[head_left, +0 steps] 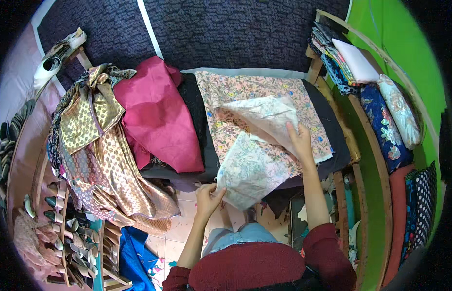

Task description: The recorder folds a floral patterned fabric and places it on a shelf.

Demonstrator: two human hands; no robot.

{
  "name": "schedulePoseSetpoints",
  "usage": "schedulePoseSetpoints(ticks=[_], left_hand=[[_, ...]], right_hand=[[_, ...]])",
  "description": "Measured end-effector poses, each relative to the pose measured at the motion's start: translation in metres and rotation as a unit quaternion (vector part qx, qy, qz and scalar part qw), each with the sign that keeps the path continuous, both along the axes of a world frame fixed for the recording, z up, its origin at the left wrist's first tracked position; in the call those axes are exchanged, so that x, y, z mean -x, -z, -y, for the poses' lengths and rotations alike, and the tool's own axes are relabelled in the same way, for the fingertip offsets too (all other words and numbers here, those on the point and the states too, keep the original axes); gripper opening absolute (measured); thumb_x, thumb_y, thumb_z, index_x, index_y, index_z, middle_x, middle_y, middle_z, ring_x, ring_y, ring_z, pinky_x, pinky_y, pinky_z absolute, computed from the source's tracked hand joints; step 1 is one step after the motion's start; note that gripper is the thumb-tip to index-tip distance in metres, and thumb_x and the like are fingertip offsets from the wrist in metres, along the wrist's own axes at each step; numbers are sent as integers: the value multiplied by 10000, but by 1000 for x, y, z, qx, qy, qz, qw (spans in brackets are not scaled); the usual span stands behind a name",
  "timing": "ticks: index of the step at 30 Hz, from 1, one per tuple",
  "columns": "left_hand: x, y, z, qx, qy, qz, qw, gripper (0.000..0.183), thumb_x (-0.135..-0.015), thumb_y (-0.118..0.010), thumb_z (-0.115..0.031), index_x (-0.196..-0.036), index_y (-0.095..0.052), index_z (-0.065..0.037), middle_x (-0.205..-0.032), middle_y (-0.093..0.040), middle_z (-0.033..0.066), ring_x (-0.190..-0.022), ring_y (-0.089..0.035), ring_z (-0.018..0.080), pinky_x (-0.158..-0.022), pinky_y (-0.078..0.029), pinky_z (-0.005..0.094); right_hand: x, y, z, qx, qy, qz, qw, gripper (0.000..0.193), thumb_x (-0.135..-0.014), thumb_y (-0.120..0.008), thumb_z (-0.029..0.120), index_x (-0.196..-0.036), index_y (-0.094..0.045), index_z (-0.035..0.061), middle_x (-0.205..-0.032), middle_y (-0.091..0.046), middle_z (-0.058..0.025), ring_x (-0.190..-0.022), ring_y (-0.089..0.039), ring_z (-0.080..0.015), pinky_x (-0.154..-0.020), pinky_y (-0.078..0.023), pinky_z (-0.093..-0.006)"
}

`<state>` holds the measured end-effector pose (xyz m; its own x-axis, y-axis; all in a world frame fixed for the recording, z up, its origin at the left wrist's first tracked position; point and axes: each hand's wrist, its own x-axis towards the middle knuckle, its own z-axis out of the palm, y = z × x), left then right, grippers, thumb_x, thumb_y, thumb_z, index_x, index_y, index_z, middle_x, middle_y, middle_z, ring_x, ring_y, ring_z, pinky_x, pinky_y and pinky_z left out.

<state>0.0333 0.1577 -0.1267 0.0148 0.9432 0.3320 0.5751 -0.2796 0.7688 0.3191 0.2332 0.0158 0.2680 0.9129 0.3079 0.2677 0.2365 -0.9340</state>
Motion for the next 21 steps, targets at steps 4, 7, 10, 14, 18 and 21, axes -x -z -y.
schedulePoseSetpoints(ticks=[4, 7, 10, 14, 18, 21], left_hand=[[-4, -51, 0, 96, 122, 63, 986, 232, -763, -661, -228, -758, -591, -7, -546, -484, 38, -527, -444, 104, -504, -352, 256], [-9, -61, -9, 124, 173, 178, 961, 204, -804, -632, -198, -772, -583, -3, -554, -483, -3, -555, -430, 44, -488, -331, 209], [-21, -86, -24, 163, 236, 249, 925, 160, -831, -607, -180, -847, -576, -24, -631, -525, -35, -551, -446, 31, -491, -346, 182], [-39, -99, -58, 184, 248, 294, 904, 146, -833, -602, -173, -911, -573, -54, -715, -548, -46, -591, -458, 18, -508, -345, 168], [-66, -104, -102, 180, 211, 440, 854, 206, -852, -579, -195, -994, -537, -51, -786, -571, -26, -625, -503, 36, -530, -380, 182], [-91, -120, -137, 188, 152, 537, 808, 250, -872, -545, -179, -1057, -493, -19, -861, -595, 16, -728, -556, 63, -607, -436, 206]], right_hand=[[-20, -4, -6, -8, 7, -20, 1000, 305, -870, -565, 265, -910, -608, -34, -819, -596, -12, -720, -488, -62, -636, -409, -222], [-31, -4, -9, -38, 8, -2, 999, 297, -869, -566, 260, -915, -608, -30, -835, -600, -18, -727, -495, -62, -638, -409, -218], [-36, -2, -9, -55, -8, -48, 997, 287, -867, -571, 260, -887, -605, -24, -811, -592, -6, -713, -484, -53, -625, -402, -215], [-42, 0, -11, -6, -9, 30, 999, 278, -863, -576, 264, -856, -604, -12, -779, -585, 16, -686, -468, -36, -601, -389, -204], [-43, -3, -13, -43, -17, -12, 999, 282, -866, -569, 261, -876, -613, -17, -752, -573, 22, -676, -455, -34, -585, -374, -208], [-58, -3, -22, -74, -12, 2, 997, 286, -868, -565, 259, -902, -614, -21, -760, -580, 19, -684, -461, -35, -598, -381, -215]])
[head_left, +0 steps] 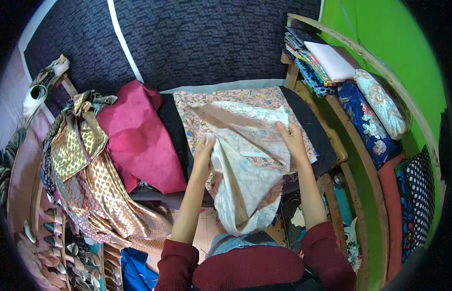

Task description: The recorder folds a floral patterned fabric and places it on a shelf.

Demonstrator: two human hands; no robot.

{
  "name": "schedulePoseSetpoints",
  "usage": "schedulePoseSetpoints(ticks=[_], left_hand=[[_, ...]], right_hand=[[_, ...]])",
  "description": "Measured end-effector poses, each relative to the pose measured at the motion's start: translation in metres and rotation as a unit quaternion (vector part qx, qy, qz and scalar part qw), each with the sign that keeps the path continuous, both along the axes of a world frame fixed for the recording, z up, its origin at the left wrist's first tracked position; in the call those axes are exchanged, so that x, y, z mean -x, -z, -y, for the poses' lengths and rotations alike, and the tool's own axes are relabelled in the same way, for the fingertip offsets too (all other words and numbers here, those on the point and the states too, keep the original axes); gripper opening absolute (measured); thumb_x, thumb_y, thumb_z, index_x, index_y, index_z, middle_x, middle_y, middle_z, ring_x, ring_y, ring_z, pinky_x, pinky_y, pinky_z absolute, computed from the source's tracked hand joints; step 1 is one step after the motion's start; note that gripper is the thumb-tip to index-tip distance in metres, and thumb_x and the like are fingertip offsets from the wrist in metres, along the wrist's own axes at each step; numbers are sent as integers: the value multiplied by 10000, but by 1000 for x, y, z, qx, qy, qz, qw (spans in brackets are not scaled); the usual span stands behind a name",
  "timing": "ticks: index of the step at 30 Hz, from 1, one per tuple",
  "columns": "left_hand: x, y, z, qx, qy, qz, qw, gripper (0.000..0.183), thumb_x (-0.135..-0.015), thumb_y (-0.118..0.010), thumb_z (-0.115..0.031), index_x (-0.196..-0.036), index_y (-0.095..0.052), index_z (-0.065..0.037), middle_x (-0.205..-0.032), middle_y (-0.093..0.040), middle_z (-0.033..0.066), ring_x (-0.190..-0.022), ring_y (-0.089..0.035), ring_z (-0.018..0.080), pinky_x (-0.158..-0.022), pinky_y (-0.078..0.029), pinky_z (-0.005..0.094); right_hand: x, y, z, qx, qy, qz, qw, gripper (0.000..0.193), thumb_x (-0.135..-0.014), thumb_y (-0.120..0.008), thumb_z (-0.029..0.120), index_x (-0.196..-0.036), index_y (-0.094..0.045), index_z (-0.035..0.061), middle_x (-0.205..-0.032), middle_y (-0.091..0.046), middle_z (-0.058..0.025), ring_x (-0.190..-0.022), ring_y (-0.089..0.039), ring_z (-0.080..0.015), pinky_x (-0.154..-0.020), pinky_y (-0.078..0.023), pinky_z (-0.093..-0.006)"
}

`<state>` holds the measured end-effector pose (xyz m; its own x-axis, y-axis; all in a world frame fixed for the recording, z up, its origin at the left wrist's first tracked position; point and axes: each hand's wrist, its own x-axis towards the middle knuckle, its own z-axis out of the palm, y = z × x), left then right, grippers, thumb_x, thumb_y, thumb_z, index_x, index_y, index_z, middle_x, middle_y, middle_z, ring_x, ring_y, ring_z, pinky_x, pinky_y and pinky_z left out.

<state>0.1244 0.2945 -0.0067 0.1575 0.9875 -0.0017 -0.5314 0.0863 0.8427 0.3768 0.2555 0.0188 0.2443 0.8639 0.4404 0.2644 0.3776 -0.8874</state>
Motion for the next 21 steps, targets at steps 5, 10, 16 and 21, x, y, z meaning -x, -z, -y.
schedulePoseSetpoints(ticks=[5, 10, 16, 21], left_hand=[[-1, 23, -64, 78, 4, 29, 997, 242, -883, -515, -171, -1063, -515, -10, -931, -595, 51, -836, -579, 158, -712, -471, 282], [16, 58, -104, 92, 57, 69, 992, 394, -884, -491, -146, -1225, -391, 25, -1013, -583, 92, -902, -580, 197, -795, -468, 331], [-8, 37, -65, 130, 145, -161, 968, 924, -781, -636, -60, -1403, 44, -134, -1295, -388, 136, -1083, -483, 223, -906, -414, 328], [35, 53, -46, 27, 122, -79, 989, 900, -705, -657, 34, -1394, -83, -32, -1296, -400, 110, -1128, -452, 199, -919, -383, 296]], right_hand=[[-14, -10, -16, -22, 9, 35, 999, 297, -866, -562, 261, -917, -608, -28, -787, -602, -12, -711, -495, -70, -647, -408, -233], [-21, -7, -38, -32, 75, 61, 995, 298, -865, -556, 259, -881, -593, -37, -719, -582, -38, -663, -481, -82, -606, -402, -262], [-75, 30, -47, 3, 136, 36, 990, 203, -868, -544, 163, -865, -564, -39, -720, -557, -8, -658, -450, -53, -576, -366, -227], [-61, 30, -46, 15, 23, -63, 998, 188, -859, -546, 114, -723, -507, -9, -601, -418, 66, -551, -299, -7, -477, -229, -207]])
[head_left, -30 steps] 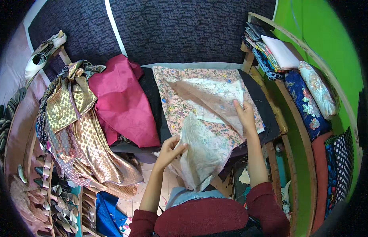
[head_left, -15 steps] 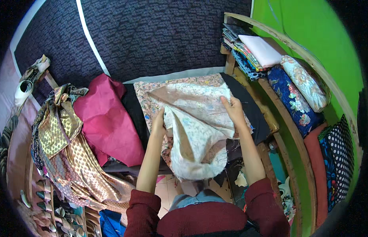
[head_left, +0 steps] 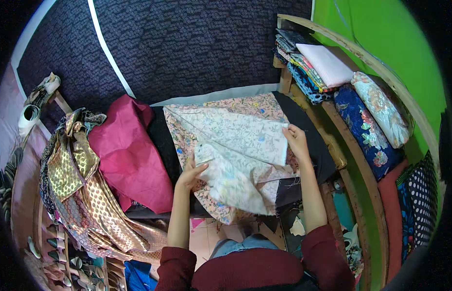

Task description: The recorder folds a floral patterned fabric and places it on a shelf.

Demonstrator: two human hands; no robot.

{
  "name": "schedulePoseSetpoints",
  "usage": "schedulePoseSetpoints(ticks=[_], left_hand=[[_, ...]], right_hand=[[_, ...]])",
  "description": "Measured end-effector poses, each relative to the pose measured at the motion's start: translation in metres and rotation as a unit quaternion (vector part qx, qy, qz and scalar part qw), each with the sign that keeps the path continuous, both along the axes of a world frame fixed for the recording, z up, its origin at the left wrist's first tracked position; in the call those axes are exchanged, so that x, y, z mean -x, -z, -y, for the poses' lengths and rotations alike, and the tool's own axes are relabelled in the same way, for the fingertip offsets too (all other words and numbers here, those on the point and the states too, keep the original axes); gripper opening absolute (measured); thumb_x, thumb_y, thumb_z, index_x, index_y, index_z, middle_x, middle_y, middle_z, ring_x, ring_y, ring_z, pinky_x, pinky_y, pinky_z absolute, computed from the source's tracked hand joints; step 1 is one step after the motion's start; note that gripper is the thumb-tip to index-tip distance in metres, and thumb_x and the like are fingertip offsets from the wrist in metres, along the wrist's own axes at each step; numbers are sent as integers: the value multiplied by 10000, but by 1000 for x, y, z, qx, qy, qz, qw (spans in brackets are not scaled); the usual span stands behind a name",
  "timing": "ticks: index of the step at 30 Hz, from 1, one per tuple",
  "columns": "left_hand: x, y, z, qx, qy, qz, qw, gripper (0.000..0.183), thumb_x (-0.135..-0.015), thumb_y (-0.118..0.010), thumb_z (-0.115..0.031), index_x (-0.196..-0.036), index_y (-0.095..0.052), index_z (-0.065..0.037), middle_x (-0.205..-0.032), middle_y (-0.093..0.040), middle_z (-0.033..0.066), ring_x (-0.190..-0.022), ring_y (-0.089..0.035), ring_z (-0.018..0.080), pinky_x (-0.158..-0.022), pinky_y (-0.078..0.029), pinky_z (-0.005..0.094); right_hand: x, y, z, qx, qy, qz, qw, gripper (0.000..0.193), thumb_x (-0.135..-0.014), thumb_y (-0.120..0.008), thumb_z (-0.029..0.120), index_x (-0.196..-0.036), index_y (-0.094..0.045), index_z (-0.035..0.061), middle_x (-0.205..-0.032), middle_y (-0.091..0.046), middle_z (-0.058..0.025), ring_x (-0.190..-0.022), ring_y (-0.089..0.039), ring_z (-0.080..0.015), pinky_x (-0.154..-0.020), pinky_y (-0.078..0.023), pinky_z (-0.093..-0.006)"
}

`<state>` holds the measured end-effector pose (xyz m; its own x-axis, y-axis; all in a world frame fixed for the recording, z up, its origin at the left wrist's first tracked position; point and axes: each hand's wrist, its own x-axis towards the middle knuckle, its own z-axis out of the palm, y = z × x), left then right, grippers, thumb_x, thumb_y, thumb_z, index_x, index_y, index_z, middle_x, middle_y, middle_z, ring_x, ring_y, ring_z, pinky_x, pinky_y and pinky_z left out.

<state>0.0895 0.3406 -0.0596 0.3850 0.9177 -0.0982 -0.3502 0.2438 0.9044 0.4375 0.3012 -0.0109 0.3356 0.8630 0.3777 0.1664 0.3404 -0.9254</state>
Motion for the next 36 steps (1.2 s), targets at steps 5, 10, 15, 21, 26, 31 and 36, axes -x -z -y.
schedulePoseSetpoints(ticks=[5, 10, 15, 21, 26, 31, 36], left_hand=[[24, -36, 36, -96, 44, 41, 994, 853, -635, -695, 2, -1355, -237, 2, -1244, -459, 96, -1130, -456, 190, -937, -354, 301], [39, -71, 90, -128, 133, -20, 983, 817, -623, -684, -2, -1329, -274, 14, -1191, -479, 64, -1075, -462, 136, -910, -353, 263], [22, -60, 127, -191, 248, -157, 937, 664, -707, -626, -13, -1295, -318, 10, -1127, -491, 74, -1016, -464, 147, -851, -404, 284], [-62, -13, 172, -394, 367, -268, 799, 551, -693, -611, -83, -1182, -381, 25, -1019, -487, 175, -963, -477, 258, -861, -377, 316], [-92, 24, 201, -361, 324, -246, 840, 480, -680, -623, -104, -1080, -399, 38, -929, -471, 195, -876, -483, 271, -790, -396, 345], [-106, 41, 199, -411, 311, -316, 797, 492, -693, -653, -214, -1047, -412, 30, -872, -473, 198, -874, -505, 324, -753, -405, 394], [-84, 48, 203, -457, 344, -298, 764, 595, -732, -650, -328, -1170, -421, 4, -1082, -492, 225, -986, -520, 338, -804, -427, 384]], right_hand=[[16, -18, 29, 41, -33, 33, 998, 189, -852, -562, 122, -715, -515, 1, -622, -424, 73, -561, -317, -12, -494, -245, -194], [60, -29, 41, -2, -132, 70, 989, 97, -829, -574, 95, -839, -593, 0, -797, -514, 38, -712, -427, -32, -623, -350, -197], [83, -33, 49, -8, -215, 98, 972, 100, -843, -540, 98, -853, -557, 0, -859, -519, 21, -798, -478, -54, -711, -384, -203], [90, -30, 65, 36, -202, 61, 977, 168, -864, -520, 120, -944, -562, -21, -859, -557, 0, -768, -495, -41, -683, -414, -205], [111, -38, 86, 62, -237, 102, 964, 211, -854, -505, 130, -958, -577, -39, -823, -587, -22, -760, -516, -76, -689, -424, -243], [120, -31, 105, 48, -313, 361, 877, 210, -827, -541, 148, -961, -612, 3, -887, -641, -93, -788, -576, -140, -741, -444, -280], [114, -21, 147, 86, -249, 299, 917, 191, -798, -582, 141, -943, -631, 26, -833, -641, -109, -759, -594, -230, -778, -433, -314]])
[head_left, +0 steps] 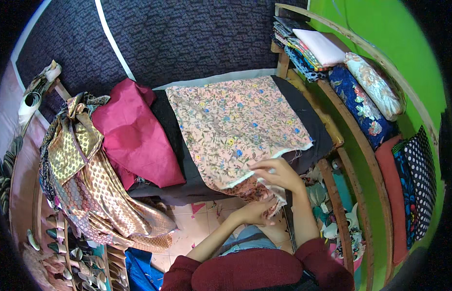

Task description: The recorder folds a floral patterned fabric and places it on a shelf.

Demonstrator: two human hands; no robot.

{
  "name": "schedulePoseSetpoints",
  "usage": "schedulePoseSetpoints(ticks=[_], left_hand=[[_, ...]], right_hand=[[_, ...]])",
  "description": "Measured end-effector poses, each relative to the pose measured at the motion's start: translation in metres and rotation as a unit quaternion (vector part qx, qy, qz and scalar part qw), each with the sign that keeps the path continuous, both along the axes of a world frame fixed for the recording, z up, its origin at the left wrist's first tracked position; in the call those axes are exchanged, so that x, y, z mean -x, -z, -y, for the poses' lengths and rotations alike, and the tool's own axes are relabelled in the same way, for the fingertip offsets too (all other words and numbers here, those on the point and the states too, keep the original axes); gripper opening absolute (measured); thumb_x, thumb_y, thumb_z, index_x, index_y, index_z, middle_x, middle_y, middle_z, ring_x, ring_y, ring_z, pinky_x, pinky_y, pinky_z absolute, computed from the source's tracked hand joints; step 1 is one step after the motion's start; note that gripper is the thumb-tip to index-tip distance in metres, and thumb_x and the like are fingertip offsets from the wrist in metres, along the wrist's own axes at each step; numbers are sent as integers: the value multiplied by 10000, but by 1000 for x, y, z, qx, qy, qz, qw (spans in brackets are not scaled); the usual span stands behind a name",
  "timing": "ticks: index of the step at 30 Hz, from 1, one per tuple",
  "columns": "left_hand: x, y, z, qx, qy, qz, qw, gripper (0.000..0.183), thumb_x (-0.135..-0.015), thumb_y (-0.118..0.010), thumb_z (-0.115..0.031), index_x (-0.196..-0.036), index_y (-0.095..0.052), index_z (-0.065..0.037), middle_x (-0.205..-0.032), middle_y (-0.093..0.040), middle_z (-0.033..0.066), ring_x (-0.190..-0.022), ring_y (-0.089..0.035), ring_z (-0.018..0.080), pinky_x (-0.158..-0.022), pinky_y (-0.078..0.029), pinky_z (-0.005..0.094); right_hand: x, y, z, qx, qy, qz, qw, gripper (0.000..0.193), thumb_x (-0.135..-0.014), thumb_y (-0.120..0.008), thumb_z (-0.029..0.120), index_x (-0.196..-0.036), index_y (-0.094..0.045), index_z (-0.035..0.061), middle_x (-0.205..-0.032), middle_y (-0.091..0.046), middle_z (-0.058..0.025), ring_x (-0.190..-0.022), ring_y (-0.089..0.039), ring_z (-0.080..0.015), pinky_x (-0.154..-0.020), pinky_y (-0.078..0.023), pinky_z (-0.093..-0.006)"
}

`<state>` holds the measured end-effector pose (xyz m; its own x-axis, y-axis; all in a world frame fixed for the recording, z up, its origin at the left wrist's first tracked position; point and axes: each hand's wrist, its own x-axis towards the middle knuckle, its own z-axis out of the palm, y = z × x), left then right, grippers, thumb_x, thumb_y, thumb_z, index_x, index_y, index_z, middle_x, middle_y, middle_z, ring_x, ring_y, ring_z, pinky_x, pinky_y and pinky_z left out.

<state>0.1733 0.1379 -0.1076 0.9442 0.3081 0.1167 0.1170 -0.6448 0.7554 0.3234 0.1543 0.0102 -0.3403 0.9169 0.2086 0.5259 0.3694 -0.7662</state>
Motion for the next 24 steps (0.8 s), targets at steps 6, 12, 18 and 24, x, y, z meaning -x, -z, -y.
schedulePoseSetpoints(ticks=[6, 12, 18, 24], left_hand=[[68, -12, -16, 77, -223, -133, 963, 349, -774, -593, -385, -959, -646, -93, -866, -646, 127, -801, -625, 268, -685, -482, 359], [119, -20, -22, -14, -559, -38, 828, 313, -781, -608, -347, -813, -642, -37, -770, -654, 105, -714, -638, 250, -615, -479, 336], [97, 1, -30, 109, -574, 47, 810, 321, -786, -636, -318, -843, -647, -3, -725, -652, 129, -668, -643, 199, -606, -472, 290], [96, 25, -33, 174, -555, 184, 792, 213, -823, -620, -172, -806, -613, 40, -696, -627, 35, -627, -540, 56, -564, -422, 208]], right_hand=[[-17, 54, 63, -18, 275, -1, 961, 340, -671, -684, 167, -984, -612, 56, -960, -582, -115, -910, -528, -285, -823, -416, -364], [8, 76, 59, -116, 361, 123, 917, 484, -617, -667, 134, -1077, -544, 50, -1149, -471, -121, -1092, -429, -306, -895, -353, -395], [17, 85, 29, -157, 347, 211, 900, 420, -677, -628, 128, -1087, -550, 84, -1154, -458, -148, -1089, -420, -305, -878, -327, -406], [13, 73, 22, -120, 320, 168, 925, 253, -746, -579, 128, -987, -620, 61, -914, -589, -120, -895, -549, -291, -784, -408, -359]])
